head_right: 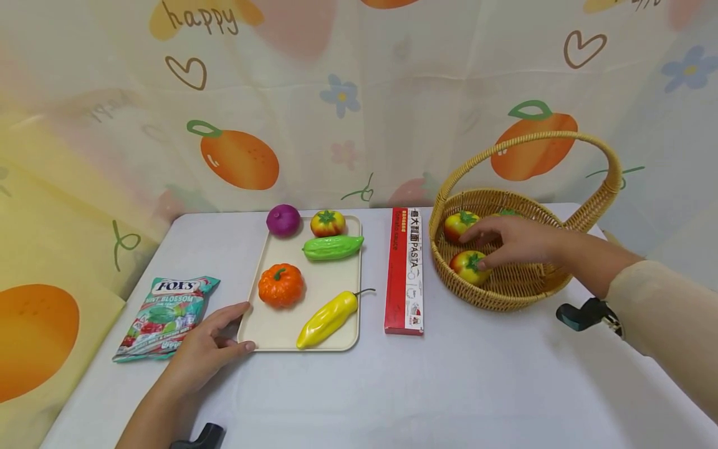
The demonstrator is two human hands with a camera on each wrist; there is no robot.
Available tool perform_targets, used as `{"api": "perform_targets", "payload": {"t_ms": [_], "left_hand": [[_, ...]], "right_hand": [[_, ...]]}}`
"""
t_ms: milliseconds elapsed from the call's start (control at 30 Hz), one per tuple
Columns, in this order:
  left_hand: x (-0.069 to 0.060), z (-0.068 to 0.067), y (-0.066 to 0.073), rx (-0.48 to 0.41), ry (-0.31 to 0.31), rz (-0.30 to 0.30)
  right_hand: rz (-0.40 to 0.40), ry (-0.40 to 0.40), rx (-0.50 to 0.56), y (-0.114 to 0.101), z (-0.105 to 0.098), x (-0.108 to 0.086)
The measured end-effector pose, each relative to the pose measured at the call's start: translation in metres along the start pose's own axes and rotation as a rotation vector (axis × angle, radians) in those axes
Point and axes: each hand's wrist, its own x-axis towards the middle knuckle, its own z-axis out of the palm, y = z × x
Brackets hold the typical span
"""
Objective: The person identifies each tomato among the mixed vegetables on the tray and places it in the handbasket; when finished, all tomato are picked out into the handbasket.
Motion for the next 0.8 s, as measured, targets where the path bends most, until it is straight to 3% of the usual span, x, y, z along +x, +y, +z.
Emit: {"api": "perform_targets", "payload": {"t_ms": [367, 800], "left_hand": [[-0.001, 0.000, 0.001, -0.013, -0.009, 0.001], [0.000, 0.000, 0.000, -0.026, -0.007, -0.003]], "right_hand": [[-0.034, 0.035, 0.003, -0.011, -0.010, -0.007], [-0.095, 0.017, 0.133, -0.040, -0.004, -0.016]]}}
